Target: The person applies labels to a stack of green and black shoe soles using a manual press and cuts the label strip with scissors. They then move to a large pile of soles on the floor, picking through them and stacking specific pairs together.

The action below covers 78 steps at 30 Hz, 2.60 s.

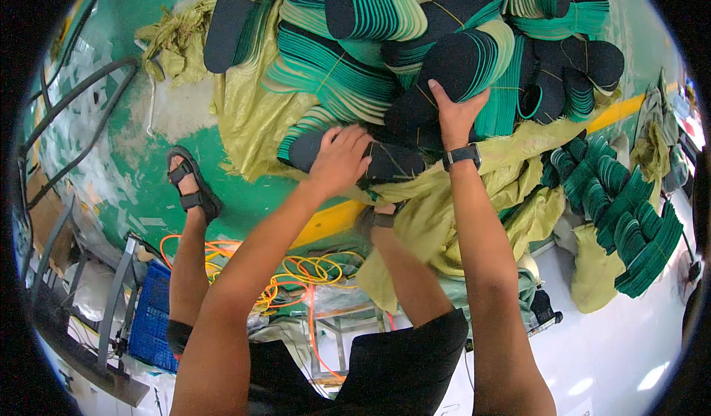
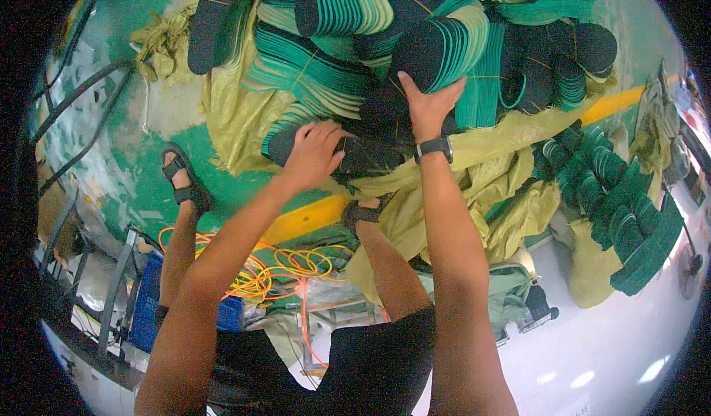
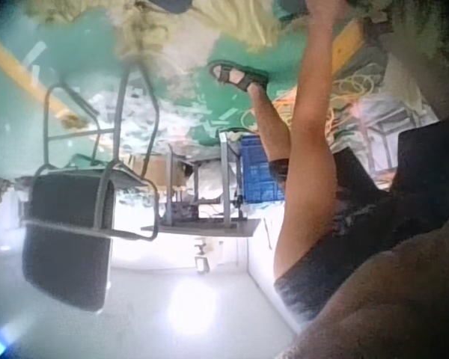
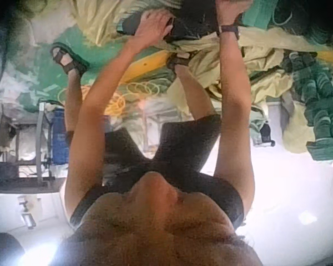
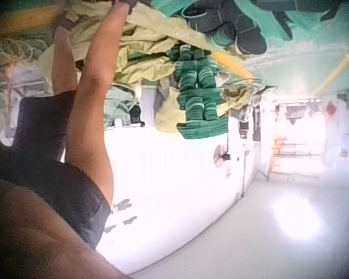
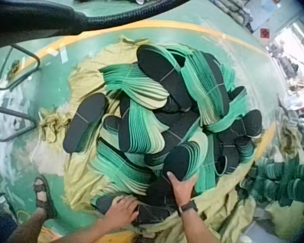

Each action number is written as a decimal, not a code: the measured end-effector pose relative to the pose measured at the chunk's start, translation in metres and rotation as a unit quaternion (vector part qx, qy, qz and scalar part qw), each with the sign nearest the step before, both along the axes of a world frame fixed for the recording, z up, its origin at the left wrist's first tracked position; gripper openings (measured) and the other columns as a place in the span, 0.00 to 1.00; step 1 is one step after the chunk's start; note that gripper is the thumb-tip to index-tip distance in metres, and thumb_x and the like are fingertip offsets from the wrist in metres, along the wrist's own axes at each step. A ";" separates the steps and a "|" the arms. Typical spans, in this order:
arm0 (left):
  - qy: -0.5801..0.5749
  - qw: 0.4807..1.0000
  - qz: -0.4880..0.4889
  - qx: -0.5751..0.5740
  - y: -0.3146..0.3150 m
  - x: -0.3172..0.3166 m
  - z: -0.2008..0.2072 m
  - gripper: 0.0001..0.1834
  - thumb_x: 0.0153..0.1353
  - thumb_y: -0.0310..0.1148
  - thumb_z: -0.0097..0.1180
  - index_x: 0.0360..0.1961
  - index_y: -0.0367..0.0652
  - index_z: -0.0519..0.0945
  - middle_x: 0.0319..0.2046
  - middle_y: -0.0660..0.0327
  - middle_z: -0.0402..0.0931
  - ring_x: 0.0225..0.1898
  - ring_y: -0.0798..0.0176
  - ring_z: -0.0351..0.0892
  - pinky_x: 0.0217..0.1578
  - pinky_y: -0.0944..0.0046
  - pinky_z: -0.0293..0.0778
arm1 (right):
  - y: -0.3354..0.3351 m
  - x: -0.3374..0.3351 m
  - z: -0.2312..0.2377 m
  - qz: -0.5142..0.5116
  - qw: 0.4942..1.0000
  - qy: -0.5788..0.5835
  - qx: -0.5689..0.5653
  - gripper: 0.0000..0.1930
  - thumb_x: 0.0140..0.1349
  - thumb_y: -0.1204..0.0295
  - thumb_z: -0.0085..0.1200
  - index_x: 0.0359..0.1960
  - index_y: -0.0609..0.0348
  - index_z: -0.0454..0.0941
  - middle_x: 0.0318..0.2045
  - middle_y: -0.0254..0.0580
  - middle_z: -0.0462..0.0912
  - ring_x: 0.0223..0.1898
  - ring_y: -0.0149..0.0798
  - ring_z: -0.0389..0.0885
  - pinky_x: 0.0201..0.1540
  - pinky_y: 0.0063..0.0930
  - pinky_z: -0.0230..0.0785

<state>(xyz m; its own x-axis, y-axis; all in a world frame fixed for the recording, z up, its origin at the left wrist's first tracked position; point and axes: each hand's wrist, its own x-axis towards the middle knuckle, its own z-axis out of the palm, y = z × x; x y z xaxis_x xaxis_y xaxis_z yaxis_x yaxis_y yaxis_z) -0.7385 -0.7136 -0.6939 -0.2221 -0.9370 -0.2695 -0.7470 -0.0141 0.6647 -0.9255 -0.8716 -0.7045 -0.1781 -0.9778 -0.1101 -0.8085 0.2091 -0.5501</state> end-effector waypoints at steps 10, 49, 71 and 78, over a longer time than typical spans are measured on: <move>-0.028 0.963 -0.142 0.229 -0.004 0.001 0.030 0.47 0.41 0.55 0.66 0.57 0.35 0.66 0.61 0.44 0.54 0.65 0.45 0.50 0.62 0.48 0.51 | 0.088 -0.082 0.166 -0.097 0.908 -0.383 0.138 0.38 0.49 0.73 0.62 0.62 0.62 0.56 0.55 0.42 0.69 0.52 0.42 0.71 0.57 0.36 0.63; 0.659 0.491 0.568 -0.045 0.352 0.143 0.677 0.46 0.44 0.30 0.62 0.65 0.39 0.54 0.60 0.56 0.63 0.62 0.58 0.61 0.62 0.56 0.57 | 0.235 0.278 0.747 0.496 0.586 -0.429 0.475 0.57 0.39 0.70 0.69 0.69 0.61 0.41 0.66 0.44 0.54 0.66 0.39 0.52 0.67 0.33 0.43; 0.576 0.136 0.776 -0.216 0.601 0.179 0.773 0.38 0.49 0.46 0.60 0.58 0.36 0.66 0.49 0.54 0.73 0.49 0.57 0.74 0.48 0.59 0.72 | 0.546 0.529 0.802 0.569 0.411 -0.204 0.682 0.37 0.58 0.62 0.54 0.65 0.65 0.52 0.58 0.47 0.66 0.58 0.39 0.65 0.61 0.32 0.56; 0.388 0.155 0.818 -0.395 0.709 0.264 0.762 0.43 0.44 0.38 0.59 0.63 0.38 0.59 0.45 0.56 0.73 0.44 0.60 0.75 0.46 0.61 0.72 | 0.685 0.623 0.790 0.685 0.275 -0.302 0.603 0.39 0.57 0.62 0.52 0.65 0.67 0.49 0.61 0.50 0.61 0.62 0.40 0.59 0.64 0.32 0.49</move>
